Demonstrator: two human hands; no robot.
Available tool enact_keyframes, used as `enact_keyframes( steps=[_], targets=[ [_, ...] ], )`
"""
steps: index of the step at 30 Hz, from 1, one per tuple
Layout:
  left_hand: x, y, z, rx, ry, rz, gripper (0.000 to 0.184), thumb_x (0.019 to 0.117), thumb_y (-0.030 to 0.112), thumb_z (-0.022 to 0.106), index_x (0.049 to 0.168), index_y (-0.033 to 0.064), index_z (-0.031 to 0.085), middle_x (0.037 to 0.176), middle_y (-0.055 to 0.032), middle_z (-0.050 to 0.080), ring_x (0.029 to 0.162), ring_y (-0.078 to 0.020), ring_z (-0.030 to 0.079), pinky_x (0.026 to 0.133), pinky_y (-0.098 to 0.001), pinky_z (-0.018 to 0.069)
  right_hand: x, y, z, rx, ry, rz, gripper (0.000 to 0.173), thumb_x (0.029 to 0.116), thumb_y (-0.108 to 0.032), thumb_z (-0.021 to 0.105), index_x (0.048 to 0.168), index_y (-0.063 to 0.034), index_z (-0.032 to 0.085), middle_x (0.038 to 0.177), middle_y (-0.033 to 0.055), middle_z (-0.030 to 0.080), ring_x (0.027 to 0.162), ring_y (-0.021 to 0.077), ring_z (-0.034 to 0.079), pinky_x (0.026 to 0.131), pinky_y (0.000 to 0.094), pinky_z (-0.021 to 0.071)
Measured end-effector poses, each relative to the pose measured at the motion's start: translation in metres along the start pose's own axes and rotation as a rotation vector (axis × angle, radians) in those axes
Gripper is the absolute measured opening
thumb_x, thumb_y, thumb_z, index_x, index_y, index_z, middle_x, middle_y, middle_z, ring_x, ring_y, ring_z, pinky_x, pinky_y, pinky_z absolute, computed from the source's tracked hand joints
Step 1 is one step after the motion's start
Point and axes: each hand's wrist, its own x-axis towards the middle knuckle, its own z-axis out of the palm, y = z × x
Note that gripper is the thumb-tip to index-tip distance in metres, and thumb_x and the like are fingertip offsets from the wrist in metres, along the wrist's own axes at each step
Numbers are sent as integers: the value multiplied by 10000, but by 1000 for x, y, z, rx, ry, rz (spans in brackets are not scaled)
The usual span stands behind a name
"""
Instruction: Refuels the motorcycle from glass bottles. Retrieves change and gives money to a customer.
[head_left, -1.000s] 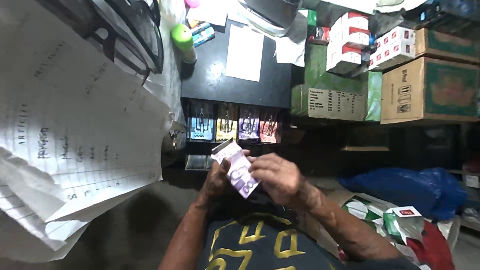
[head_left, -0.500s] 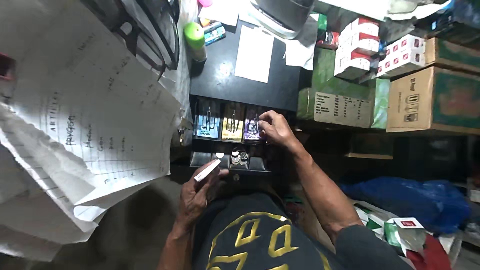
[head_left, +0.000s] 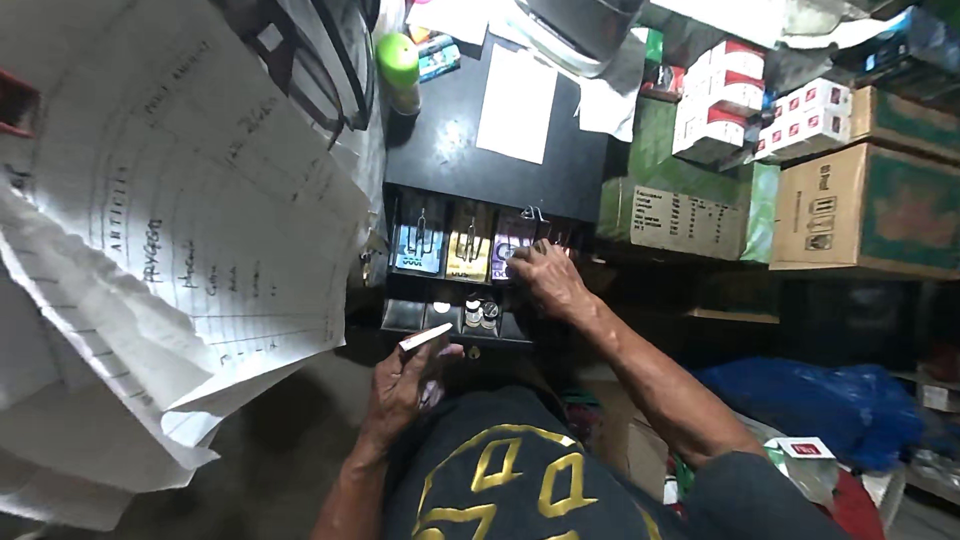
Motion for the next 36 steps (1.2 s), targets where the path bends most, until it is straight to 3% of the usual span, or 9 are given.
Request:
enact_keyframes(
  steps=[4,8,13,18,22,26,28,31,36],
  targets=[
    [7,-6,7,-114,12,-40,363,1104,108,335,1326,-119,511,1104,-198,749,989,-344,750,924,-501,622,3,2,-1,-36,26,-48,153,926,-96,648,1020,0,722,1107,224,710,1022,439,669,843,580,513],
    [17,-7,18,-149,74,-70,340,1098,84,317,1260,-117,538,1031,-182,762,925,-322,764,885,-485,639,-4,4,-2,92,231,30,139,928,-71,627,983,40,690,988,232,706,1000,417,696,835,545,571],
    [37,-2,30,-83,156,-19,381,1118,145,330,1134,-63,648,920,-125,782,834,-253,777,825,-417,658,-24,0,-4,288,509,113,162,920,-25,620,1031,58,704,1031,216,722,933,338,727,829,452,606],
    [59,-1,42,-8,190,-85,429,1130,232,317,1118,-26,659,899,-110,780,814,-226,773,798,-409,658,-58,-43,-26,291,740,-78,153,954,-53,584,1020,51,675,1102,204,717,1074,295,706,930,420,602],
    [68,-3,51,90,142,-113,429,1127,308,327,1240,43,645,941,-8,723,854,-67,698,805,-284,602,-83,-97,-10,395,667,-202,135,1005,-108,566,1033,-27,670,1110,181,731,1105,293,702,992,430,576],
    [62,-2,51,-78,5,-2,716,1004,665,420,1339,48,564,1100,-61,749,1001,-181,732,901,-388,618,-83,-100,5,301,534,-250,137,1010,-85,567,990,-31,691,1127,162,738,1166,330,674,1071,470,514],
    [61,0,52,-94,-24,14,743,986,637,503,1395,18,516,1130,-76,744,1005,-192,734,896,-383,622,-85,-96,-1,358,453,-249,152,1024,-131,583,1018,-45,708,1172,150,728,1215,327,646,1089,473,497],
    [59,4,53,-125,-37,6,677,1042,587,422,1361,3,542,1103,-99,755,994,-210,742,907,-391,622,-87,-87,-12,670,445,-148,279,1006,-270,652,1079,-14,737,1213,161,710,1236,279,633,1078,436,517],
    [49,11,63,-17,-100,56,597,1065,577,331,1228,100,650,1016,77,745,958,-24,706,904,-277,605,-64,-86,-31,1134,533,386,310,907,-138,758,1176,-7,679,1090,67,719,942,121,713,829,302,627]
  ],
)
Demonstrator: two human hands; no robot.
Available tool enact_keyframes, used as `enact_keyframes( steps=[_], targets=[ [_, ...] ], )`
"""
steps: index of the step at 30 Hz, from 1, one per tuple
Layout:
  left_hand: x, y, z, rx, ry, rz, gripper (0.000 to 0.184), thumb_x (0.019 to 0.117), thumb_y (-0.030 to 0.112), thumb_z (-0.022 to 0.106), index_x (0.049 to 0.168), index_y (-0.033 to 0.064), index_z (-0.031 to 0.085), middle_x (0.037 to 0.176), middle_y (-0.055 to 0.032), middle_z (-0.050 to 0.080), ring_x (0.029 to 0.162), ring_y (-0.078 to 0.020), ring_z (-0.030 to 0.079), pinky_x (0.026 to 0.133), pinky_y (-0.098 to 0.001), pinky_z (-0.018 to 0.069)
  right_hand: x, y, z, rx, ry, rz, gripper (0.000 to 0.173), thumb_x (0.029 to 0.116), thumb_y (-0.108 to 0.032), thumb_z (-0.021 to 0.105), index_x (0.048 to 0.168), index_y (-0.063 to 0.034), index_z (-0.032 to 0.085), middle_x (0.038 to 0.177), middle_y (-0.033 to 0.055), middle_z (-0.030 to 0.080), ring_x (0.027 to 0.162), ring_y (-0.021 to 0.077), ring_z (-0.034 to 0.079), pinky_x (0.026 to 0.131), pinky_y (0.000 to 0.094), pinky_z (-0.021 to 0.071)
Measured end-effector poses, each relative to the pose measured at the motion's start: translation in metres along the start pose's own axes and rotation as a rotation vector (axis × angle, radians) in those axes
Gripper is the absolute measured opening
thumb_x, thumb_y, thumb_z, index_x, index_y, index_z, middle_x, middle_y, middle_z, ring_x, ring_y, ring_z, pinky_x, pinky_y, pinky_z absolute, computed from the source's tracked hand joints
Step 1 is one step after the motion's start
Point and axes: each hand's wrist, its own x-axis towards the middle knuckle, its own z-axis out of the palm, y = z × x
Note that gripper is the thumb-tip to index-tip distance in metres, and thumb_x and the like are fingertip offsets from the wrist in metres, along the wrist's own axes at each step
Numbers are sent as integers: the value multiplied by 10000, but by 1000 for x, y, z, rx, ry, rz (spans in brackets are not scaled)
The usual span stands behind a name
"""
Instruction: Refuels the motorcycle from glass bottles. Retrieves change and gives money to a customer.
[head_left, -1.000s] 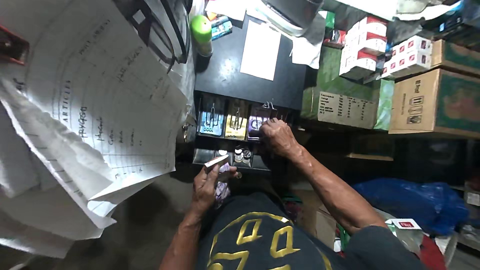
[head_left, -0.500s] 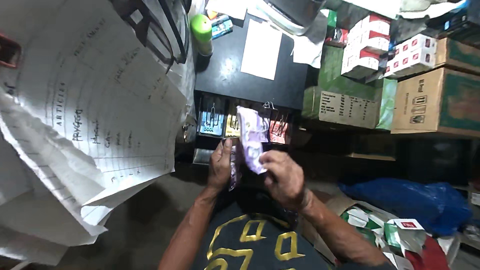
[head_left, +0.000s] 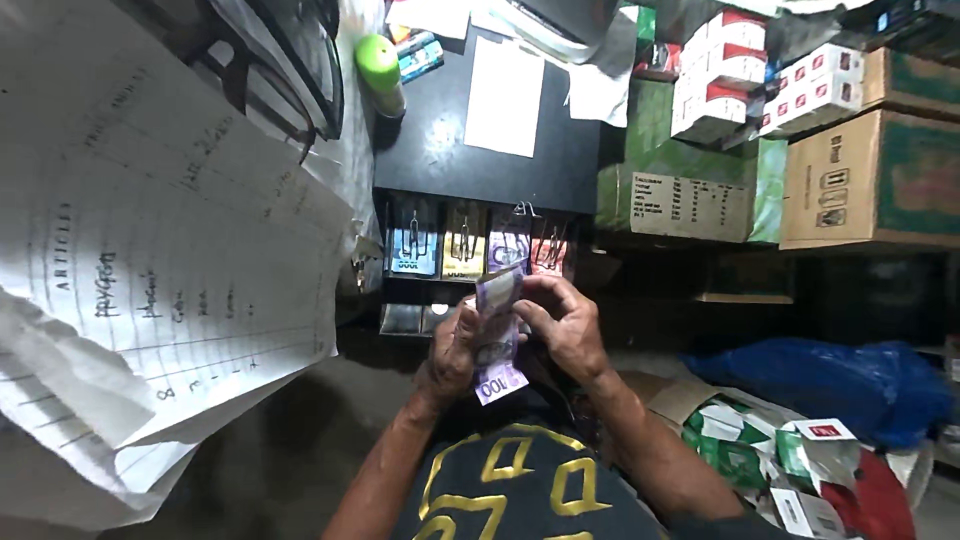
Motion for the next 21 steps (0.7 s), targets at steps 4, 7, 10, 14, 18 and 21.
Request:
enact_keyframes(
  steps=[4,7,10,14,18,21],
  targets=[
    [-4,2,7,90,-7,-16,540,1100,480,344,1068,62,684,904,92,724,882,27,691,836,-223,597,3,6,15,250,76,-8,105,918,-13,710,1022,-15,725,936,41,729,754,95,689,688,263,616],
    [-7,2,5,57,-9,12,466,1119,388,354,1059,68,688,885,79,723,845,6,694,793,-226,604,1,13,13,266,148,-40,102,947,-17,677,1035,-36,725,918,20,733,767,82,691,704,260,611],
    [-6,5,2,-8,-11,23,375,1119,203,358,1073,34,689,918,33,742,858,-45,709,803,-268,613,2,21,6,298,201,-41,146,957,-16,649,1080,-50,720,951,16,729,792,83,685,723,280,606],
    [0,3,-2,-12,121,10,325,1106,190,415,1093,51,708,922,8,762,829,-87,735,779,-302,635,-5,20,1,326,200,1,131,964,-33,647,1073,-39,719,917,36,730,757,100,689,702,292,611],
    [12,1,-5,37,234,50,311,1103,202,447,1066,68,725,892,24,755,776,-64,717,729,-270,623,-21,14,12,336,107,64,55,966,-32,657,986,-4,700,823,45,723,706,98,692,680,288,616],
    [11,2,-4,23,176,45,392,1115,299,404,1203,48,692,1057,-14,756,931,-93,720,843,-295,613,-22,12,27,283,172,56,46,951,-11,667,968,9,704,813,40,718,703,83,681,683,257,606]
  ],
)
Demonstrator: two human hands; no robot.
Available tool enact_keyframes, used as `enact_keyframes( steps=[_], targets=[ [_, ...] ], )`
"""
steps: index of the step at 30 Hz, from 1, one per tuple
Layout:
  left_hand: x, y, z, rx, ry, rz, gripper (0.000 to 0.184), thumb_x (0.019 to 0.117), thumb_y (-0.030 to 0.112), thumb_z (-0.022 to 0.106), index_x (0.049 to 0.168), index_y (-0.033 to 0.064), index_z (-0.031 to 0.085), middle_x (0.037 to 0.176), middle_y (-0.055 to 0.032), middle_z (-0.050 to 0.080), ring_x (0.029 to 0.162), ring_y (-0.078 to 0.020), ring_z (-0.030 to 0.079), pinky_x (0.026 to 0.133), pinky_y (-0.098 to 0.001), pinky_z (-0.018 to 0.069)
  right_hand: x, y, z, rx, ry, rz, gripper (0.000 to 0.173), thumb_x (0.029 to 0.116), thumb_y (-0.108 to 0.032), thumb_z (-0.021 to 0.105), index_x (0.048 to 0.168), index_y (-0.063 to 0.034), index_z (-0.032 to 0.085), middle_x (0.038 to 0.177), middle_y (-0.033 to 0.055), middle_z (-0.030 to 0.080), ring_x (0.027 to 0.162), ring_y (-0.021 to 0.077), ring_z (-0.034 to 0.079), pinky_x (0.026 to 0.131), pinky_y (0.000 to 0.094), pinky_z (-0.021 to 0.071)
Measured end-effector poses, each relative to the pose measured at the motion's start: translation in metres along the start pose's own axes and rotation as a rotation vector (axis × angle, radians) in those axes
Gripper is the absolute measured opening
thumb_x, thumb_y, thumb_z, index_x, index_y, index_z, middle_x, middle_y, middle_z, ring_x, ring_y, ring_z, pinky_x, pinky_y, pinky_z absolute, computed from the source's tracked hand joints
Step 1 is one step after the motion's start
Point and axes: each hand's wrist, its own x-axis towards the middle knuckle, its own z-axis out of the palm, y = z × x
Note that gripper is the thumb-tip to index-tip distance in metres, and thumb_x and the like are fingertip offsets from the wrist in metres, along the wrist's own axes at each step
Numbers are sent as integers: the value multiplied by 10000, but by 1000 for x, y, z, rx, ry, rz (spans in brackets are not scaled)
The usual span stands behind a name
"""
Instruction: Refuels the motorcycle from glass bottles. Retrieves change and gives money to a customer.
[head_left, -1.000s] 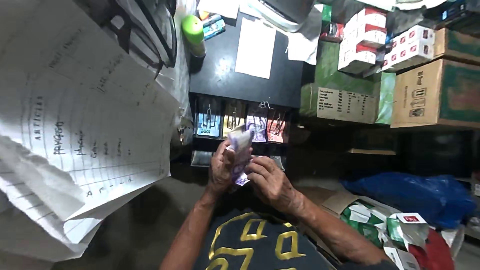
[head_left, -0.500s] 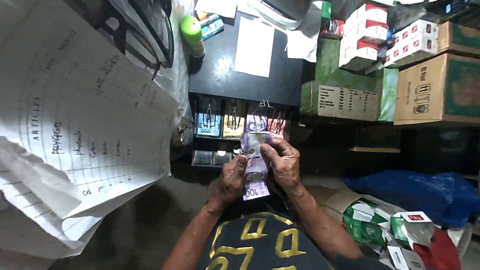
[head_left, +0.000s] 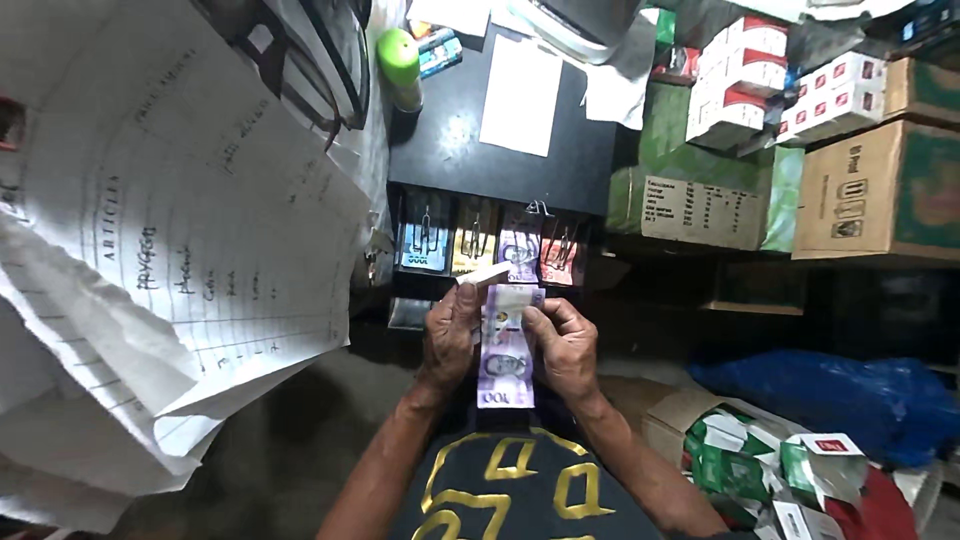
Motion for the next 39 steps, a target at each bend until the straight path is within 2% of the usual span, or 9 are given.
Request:
enact_keyframes(
  steps=[2,7,14,17,21,25,29,34,39],
  targets=[
    [-4,0,2,44,-54,-5,405,1099,373,435,1228,59,656,1042,34,735,936,-43,700,850,-265,603,4,2,6,-30,80,-28,49,942,-16,681,978,-2,711,826,32,718,719,82,682,693,254,605],
    [-9,-8,11,158,-135,22,198,1043,153,581,1093,-15,673,865,-8,720,773,-53,691,736,-253,603,8,9,15,-39,119,-19,141,959,-18,669,1083,12,727,996,78,730,856,126,706,785,287,619],
    [-17,-6,6,174,-59,126,199,1037,111,574,1079,-48,686,970,-29,739,899,-53,707,860,-270,605,-5,2,13,-124,-138,-38,347,1034,-66,530,1340,84,597,1263,149,680,1140,127,666,1007,293,554],
    [-15,-1,-4,123,-23,195,176,1033,141,593,1109,12,685,1081,-8,712,970,-71,686,886,-282,595,-8,2,11,-77,-252,-14,167,977,0,599,1090,68,701,1021,77,743,940,68,705,872,248,597],
    [-21,8,-21,-72,-127,112,222,1040,186,581,1188,95,719,1252,-73,720,1163,-207,681,1025,-402,553,7,-4,7,-113,-499,-33,179,1004,-48,580,1022,56,725,977,61,738,915,32,684,862,222,574],
    [-24,18,-40,-197,-23,113,331,1082,269,504,1216,20,677,1128,-192,747,1067,-353,725,973,-509,588,49,-1,-13,-853,-540,-472,294,1033,-247,583,1175,-37,733,1174,110,730,1162,248,666,1013,422,535],
    [-37,17,-67,-220,49,70,393,1098,302,462,1253,-25,617,1029,-204,762,962,-361,755,911,-504,620,76,21,-22,-1402,-660,-448,370,1014,-273,599,1289,-29,647,1251,174,682,1211,395,609,1021,588,456],
    [-62,6,-81,-111,40,25,366,1108,240,426,1274,-27,613,1062,-173,765,984,-334,752,915,-489,619,77,32,-30,-1316,-591,-559,218,935,-63,631,1129,-32,727,1016,155,740,1014,367,694,966,565,507],
    [-63,3,-75,-114,44,-62,287,1057,90,456,1250,-78,587,1066,-175,764,978,-321,753,912,-477,620,85,27,-35,-1143,-483,-564,146,926,-56,666,1042,-44,754,970,145,731,963,346,692,885,512,548]
  ],
)
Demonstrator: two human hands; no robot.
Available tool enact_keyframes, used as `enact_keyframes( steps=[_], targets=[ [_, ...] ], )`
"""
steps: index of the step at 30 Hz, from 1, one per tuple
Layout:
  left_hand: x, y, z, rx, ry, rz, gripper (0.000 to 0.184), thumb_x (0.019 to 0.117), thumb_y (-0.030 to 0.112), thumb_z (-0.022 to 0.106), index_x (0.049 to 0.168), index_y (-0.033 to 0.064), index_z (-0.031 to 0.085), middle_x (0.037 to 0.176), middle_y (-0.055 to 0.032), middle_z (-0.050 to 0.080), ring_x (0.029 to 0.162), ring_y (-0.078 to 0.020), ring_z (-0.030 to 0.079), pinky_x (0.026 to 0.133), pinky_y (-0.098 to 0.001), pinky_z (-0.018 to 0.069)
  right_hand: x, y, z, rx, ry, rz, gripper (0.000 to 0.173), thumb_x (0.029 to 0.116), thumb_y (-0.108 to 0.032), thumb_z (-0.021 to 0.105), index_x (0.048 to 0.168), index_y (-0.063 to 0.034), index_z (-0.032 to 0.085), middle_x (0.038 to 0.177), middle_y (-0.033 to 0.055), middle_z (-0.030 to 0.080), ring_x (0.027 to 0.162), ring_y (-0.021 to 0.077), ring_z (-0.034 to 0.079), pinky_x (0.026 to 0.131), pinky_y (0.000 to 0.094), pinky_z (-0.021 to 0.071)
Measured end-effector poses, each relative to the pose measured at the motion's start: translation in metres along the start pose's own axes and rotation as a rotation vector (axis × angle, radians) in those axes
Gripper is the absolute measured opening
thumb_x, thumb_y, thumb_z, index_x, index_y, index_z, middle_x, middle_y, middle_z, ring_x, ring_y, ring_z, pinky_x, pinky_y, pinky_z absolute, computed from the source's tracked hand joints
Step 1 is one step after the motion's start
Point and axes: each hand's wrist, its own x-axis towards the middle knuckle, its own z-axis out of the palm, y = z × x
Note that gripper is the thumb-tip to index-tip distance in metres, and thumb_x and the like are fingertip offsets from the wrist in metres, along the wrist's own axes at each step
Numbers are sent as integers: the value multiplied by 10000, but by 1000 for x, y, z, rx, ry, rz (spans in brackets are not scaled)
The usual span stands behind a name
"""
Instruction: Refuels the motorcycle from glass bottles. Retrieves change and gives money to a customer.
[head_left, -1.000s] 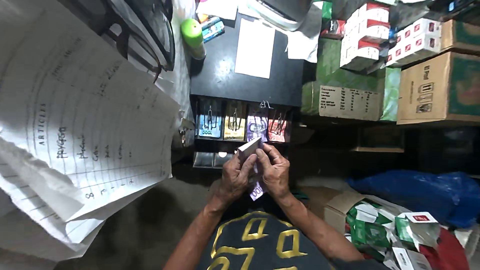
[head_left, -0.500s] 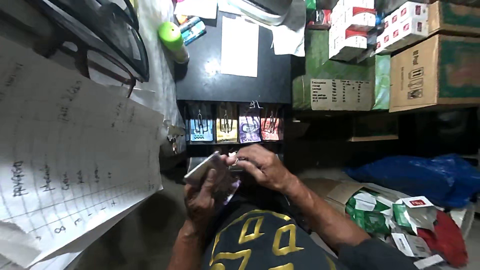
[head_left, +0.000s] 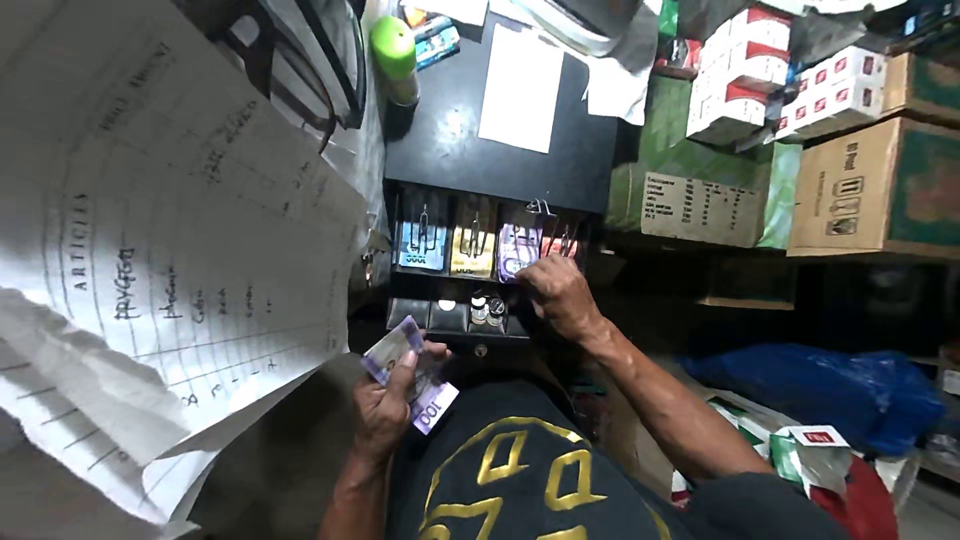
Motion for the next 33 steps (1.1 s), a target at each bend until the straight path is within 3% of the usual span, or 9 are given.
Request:
enact_keyframes(
  steps=[5,10,13,15,17,20,24,27,33],
  targets=[
    [14,-2,23,40,47,-178,295,1056,50,420,1260,-120,550,1013,-165,772,924,-291,768,875,-441,642,-4,-2,-13,118,255,94,131,907,-28,632,994,30,710,1071,184,718,1069,336,688,959,459,561],
    [26,-10,35,74,91,-198,275,1078,91,417,1096,-66,642,903,-100,779,819,-214,773,786,-375,661,-38,-75,-17,282,264,-131,121,977,-86,622,976,-11,717,1173,180,720,1188,321,659,1058,486,523],
    [20,-13,30,223,180,-137,349,1076,378,416,974,114,620,797,161,685,775,54,671,754,-186,591,-54,-114,1,336,92,-327,167,1006,-35,549,932,-27,699,1185,167,733,1187,327,672,1074,479,506],
    [12,-11,19,193,130,-159,718,944,673,559,1151,-14,582,943,47,737,896,-60,724,844,-289,622,-58,-123,9,376,-11,-423,197,1005,-15,513,902,-30,681,1193,167,726,1198,334,661,1081,484,491],
    [8,-7,14,64,57,-194,676,947,473,691,1254,-108,535,1038,-145,771,920,-271,770,850,-422,651,-59,-127,15,423,-96,-494,204,1014,-16,504,905,-29,677,1201,166,719,1218,336,646,1089,489,479],
    [1,-4,6,-22,49,-166,337,1032,147,587,1253,-106,555,1054,-188,763,923,-326,767,873,-454,647,-57,-129,19,484,-215,-539,188,1024,-48,514,959,-39,689,1228,149,709,1262,332,616,1114,485,451],
    [-9,-3,-20,125,66,-29,287,1072,98,474,1250,-103,575,1038,-152,767,936,-287,761,892,-448,637,-47,-115,8,403,-219,-331,235,1036,-254,600,1131,-80,725,1174,103,732,1158,273,674,1023,454,528],
    [-17,-4,-51,316,60,59,290,1073,115,489,1220,-98,620,1031,-126,770,970,-251,752,935,-440,614,-29,-86,4,142,-79,-128,167,986,-165,646,1060,-64,757,1010,126,748,954,289,727,822,454,607],
    [-20,-16,-63,519,-48,65,289,1071,132,496,1211,-80,634,1018,-55,765,927,-122,740,875,-328,623,8,-73,22,-231,-211,-22,192,967,-75,604,1095,12,716,876,197,681,778,375,693,633,488,561]
  ],
)
